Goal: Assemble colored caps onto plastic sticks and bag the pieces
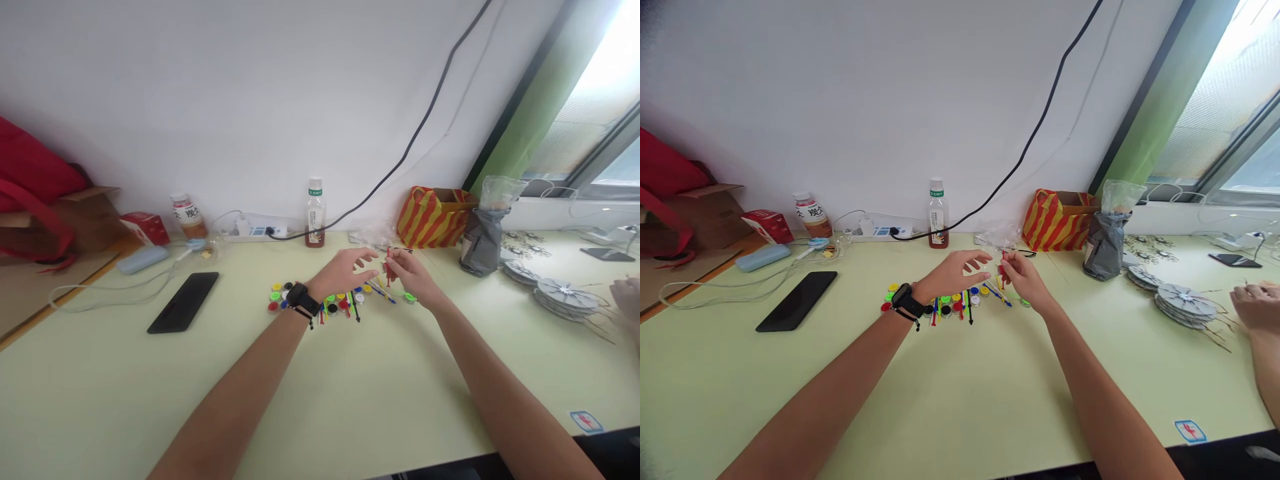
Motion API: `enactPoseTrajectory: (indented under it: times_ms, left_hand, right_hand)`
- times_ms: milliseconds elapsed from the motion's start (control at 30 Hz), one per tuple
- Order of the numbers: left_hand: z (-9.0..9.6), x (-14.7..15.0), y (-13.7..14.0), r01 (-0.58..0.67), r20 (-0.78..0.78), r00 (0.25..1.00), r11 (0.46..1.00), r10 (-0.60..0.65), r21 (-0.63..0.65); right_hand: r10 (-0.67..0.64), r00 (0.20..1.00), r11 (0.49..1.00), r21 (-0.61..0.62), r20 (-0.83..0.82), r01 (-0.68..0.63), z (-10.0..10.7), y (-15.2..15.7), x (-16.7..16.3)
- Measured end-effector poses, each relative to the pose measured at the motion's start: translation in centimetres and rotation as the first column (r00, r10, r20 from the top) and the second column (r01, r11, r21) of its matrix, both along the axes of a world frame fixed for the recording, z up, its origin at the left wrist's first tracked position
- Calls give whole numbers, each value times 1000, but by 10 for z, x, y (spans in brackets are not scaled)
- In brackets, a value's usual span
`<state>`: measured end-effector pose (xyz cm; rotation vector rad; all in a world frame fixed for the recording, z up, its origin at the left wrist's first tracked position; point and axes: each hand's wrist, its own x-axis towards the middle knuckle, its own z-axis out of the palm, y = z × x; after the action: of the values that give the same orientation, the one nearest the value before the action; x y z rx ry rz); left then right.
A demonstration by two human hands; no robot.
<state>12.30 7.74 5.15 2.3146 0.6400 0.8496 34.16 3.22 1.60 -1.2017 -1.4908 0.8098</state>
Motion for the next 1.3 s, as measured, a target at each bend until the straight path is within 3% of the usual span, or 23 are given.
enactPoseTrajectory:
  times_ms: [167, 400, 533, 633, 767, 933, 1100, 1167, 1300]
  left_hand:
    - [-8, 13, -9, 87, 125, 989, 994, -78, -72]
    - [-10, 9, 0, 161, 133, 980, 981, -147, -105]
    - [-14, 10, -2, 177, 105, 981, 974, -163, -144]
    - [-20, 13, -6, 108, 27, 994, 986, -105, -124]
    - [-30, 19, -11, 152, -98, 983, 988, -153, -20]
    - [-38, 20, -9, 168, -302, 944, 981, -131, 101]
    - [-34, 10, 0, 110, -293, 954, 980, -59, 163]
    - [-33, 7, 2, 94, -292, 956, 978, -35, 189]
    - [-36, 7, 2, 86, -341, 940, 966, 2, 243]
  right_hand:
    - [134, 986, 986, -88, -100, -143, 11, -12, -21]
    - [237, 952, 938, -209, -195, -276, 14, -13, -14]
    - [193, 979, 951, -232, -61, -202, 12, -12, -11]
    - [51, 990, 985, -170, 130, -28, 5, -8, -5]
    - [-174, 884, 981, -3, 434, 195, -9, 2, 5]
    - [-139, 769, 990, 69, 624, 123, -23, 5, 5]
    - [-127, 731, 990, 135, 670, 48, -17, 4, 15]
    - [-91, 735, 994, 109, 672, 24, -12, 3, 28]
    - [51, 747, 998, -54, 663, -21, -5, -1, 55]
